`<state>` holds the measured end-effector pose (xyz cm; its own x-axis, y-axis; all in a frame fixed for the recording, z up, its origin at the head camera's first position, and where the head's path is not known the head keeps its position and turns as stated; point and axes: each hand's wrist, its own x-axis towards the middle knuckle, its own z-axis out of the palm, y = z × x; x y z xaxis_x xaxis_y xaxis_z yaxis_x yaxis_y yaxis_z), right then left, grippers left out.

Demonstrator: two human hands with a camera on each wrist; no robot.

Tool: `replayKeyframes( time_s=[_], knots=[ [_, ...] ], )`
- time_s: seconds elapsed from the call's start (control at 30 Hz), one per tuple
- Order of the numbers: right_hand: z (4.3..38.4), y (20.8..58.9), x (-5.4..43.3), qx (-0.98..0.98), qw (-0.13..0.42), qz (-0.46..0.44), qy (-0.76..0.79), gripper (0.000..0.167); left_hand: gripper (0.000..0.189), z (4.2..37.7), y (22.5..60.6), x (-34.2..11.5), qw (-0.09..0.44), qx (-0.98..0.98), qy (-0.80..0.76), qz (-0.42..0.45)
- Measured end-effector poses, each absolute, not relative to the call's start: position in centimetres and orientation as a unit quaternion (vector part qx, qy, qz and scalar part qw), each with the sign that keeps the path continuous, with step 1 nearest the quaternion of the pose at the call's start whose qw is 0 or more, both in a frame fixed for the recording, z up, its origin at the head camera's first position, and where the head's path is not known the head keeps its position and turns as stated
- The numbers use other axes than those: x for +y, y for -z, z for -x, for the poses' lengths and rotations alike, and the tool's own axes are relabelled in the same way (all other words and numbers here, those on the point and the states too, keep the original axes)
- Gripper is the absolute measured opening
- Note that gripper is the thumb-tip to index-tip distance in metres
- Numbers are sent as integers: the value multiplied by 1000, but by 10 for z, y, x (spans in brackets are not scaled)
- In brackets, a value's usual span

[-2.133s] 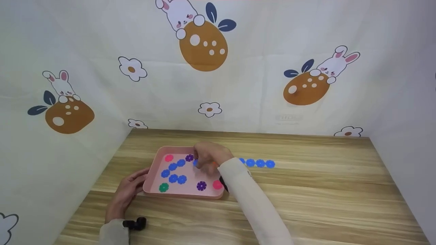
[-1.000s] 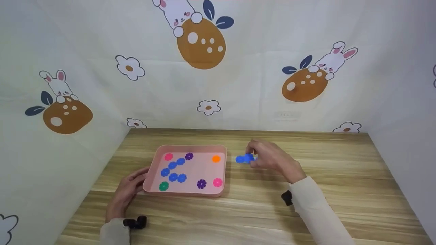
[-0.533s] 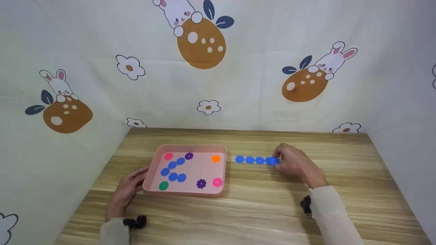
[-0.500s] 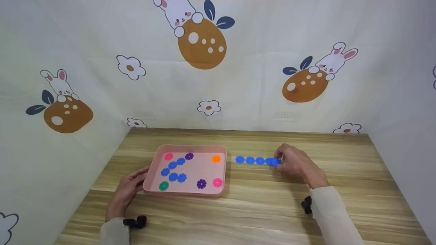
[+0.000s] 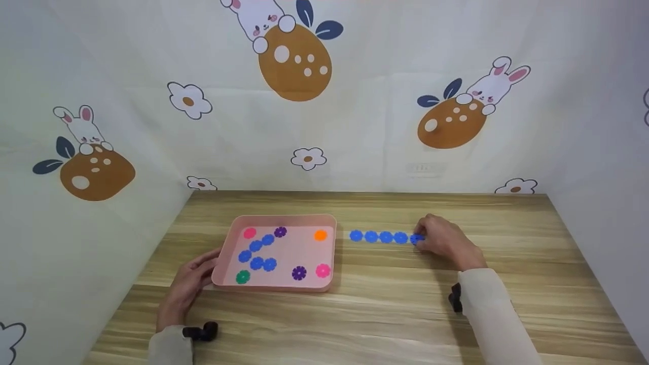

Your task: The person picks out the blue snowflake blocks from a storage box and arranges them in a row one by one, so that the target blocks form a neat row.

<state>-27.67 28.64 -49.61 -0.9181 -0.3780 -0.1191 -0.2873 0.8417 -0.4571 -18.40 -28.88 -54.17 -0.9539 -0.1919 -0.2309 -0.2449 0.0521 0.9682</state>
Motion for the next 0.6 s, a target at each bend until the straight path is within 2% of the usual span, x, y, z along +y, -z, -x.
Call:
replayKeyframes(
  time_s=[0.43, 0.6],
  knots=[
    [274, 494, 282, 957, 74, 197, 198, 26, 43, 182, 540, -288, 25, 723, -673, 154],
    [269, 486, 272, 962, 35, 191, 193, 28, 40, 182, 541, -287, 18, 720, -677, 151]
  ],
)
